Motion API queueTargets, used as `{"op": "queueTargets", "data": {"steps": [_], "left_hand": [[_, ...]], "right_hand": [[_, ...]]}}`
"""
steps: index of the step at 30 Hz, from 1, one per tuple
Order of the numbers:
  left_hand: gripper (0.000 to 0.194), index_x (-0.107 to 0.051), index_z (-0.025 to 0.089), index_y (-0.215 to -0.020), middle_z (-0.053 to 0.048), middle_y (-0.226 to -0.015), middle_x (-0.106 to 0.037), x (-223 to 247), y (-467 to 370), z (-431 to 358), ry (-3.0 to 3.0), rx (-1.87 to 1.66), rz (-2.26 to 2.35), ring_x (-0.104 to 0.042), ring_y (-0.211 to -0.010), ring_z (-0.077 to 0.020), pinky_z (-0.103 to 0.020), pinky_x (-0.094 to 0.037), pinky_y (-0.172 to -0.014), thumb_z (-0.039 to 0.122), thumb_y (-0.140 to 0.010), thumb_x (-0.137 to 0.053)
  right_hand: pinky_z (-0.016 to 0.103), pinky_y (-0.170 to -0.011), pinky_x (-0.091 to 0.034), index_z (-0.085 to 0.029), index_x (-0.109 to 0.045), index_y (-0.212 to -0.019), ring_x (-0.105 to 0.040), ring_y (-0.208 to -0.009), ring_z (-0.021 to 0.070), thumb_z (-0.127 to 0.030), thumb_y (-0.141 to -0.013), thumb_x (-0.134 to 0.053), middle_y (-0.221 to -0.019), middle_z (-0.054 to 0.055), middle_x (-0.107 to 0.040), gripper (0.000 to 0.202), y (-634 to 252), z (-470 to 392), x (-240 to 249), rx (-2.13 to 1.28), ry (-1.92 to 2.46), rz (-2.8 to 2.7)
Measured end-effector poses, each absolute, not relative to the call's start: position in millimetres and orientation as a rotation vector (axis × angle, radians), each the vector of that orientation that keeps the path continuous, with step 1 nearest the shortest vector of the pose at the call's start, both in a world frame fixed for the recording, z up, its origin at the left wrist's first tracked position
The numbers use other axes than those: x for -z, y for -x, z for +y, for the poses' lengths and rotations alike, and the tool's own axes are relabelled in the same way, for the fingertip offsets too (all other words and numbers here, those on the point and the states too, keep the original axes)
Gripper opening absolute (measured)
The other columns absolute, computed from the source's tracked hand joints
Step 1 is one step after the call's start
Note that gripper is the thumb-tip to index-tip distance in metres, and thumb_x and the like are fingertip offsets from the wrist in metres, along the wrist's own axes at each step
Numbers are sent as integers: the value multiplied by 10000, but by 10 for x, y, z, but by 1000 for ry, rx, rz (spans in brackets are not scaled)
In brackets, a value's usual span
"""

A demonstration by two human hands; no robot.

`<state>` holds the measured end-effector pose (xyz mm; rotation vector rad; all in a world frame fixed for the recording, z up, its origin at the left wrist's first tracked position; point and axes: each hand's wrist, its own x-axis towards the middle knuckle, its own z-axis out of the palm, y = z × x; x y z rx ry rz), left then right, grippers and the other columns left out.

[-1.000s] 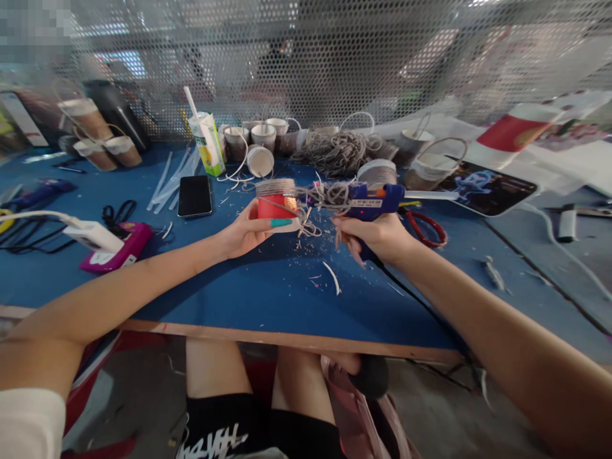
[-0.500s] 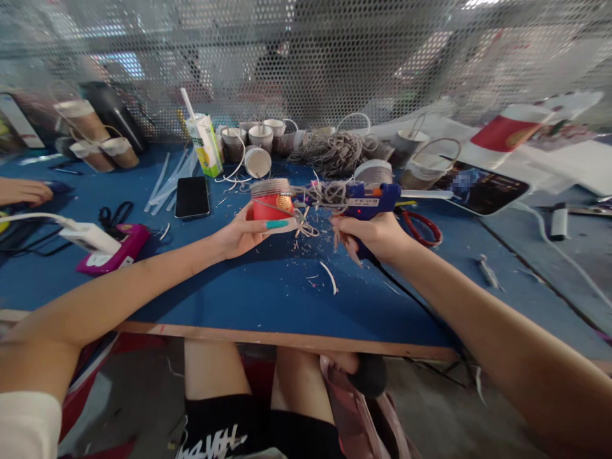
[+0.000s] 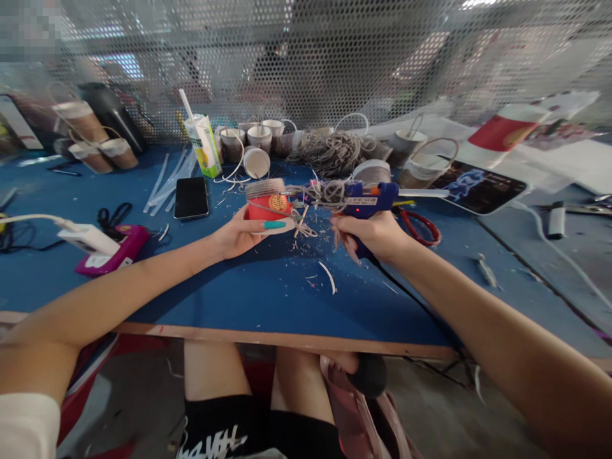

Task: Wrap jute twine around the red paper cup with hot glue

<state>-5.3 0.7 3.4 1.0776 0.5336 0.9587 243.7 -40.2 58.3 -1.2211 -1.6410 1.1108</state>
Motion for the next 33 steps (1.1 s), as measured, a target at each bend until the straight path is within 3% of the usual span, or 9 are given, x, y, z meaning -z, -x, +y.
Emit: {"op": "queueTargets", "data": {"steps": [7,12,16,20,23,26,29,33], "left_hand": [[612,-695,200,-1190,-98,-1212,-790,10,68,32,-1109,-958,529,-652,-1365,-377,-533,-438,-1247,240,-614,-900],[596,-710,218,-1151,-59,-1171,-802,11,65,31,-1083,-964,526,-705,-1285,-335,-488,-477,-1218,248,-590,-911],[593,-692,199,-1174,-54,-1120,-800,7,72,22,-1063,-975,557,-730,-1222,-305,-455,-506,-1180,243,-617,-891],[614,-689,183,-1153,-61,-1111,-795,10,63,20,-1025,-993,562,-745,-1150,-275,-397,-549,-1104,243,-588,-921],[651,-690,183,-1123,-71,-1117,-790,29,46,36,-1003,-1010,558,-746,-1091,-261,-378,-587,-1009,300,-549,-972],[729,-693,183,-1098,-65,-1070,-782,57,36,64,-998,-1049,571,-735,-997,-229,-333,-600,-883,429,-495,-1021],[803,-694,182,-1057,-55,-1019,-771,76,33,89,-981,-1074,591,-715,-932,-201,-299,-584,-812,517,-417,-1046],[855,-695,186,-1034,-47,-978,-764,92,25,113,-975,-1080,611,-702,-888,-178,-273,-565,-774,602,-370,-1037]], "right_hand": [[249,-327,-434,-255,-443,-413,-471,-284,123,-158,-733,-622,-312,-4,-463,379,-2447,-399,-599,-1109,1241,-1642],[249,-343,-439,-255,-426,-405,-471,-284,118,-155,-714,-610,-315,5,-467,373,-2459,-389,-605,-1108,1277,-1644],[247,-305,-388,-261,-438,-445,-442,-277,115,-205,-695,-623,-326,-6,-472,316,-2480,-367,-580,-1114,1266,-1647],[277,-350,-431,-263,-471,-553,-449,-323,123,-357,-780,-690,-390,-22,-483,330,-2569,-265,-545,-933,1263,-1725],[323,-465,-503,-245,-534,-710,-538,-470,164,-568,-800,-750,-576,8,-581,400,-2668,-141,-517,-428,1392,-1934],[454,-690,-590,-189,-580,-864,-687,-755,309,-799,-672,-800,-863,122,-676,675,-2767,-46,-464,103,1641,-2195],[544,-776,-602,-113,-593,-1095,-707,-967,436,-901,-636,-753,-1177,252,-630,926,-2844,-12,-405,123,1733,-2401],[682,-989,-540,-94,-559,-1248,-581,-1258,528,-884,-601,-796,-1313,278,-554,1048,-2848,-49,-443,41,1482,-2417]]}}
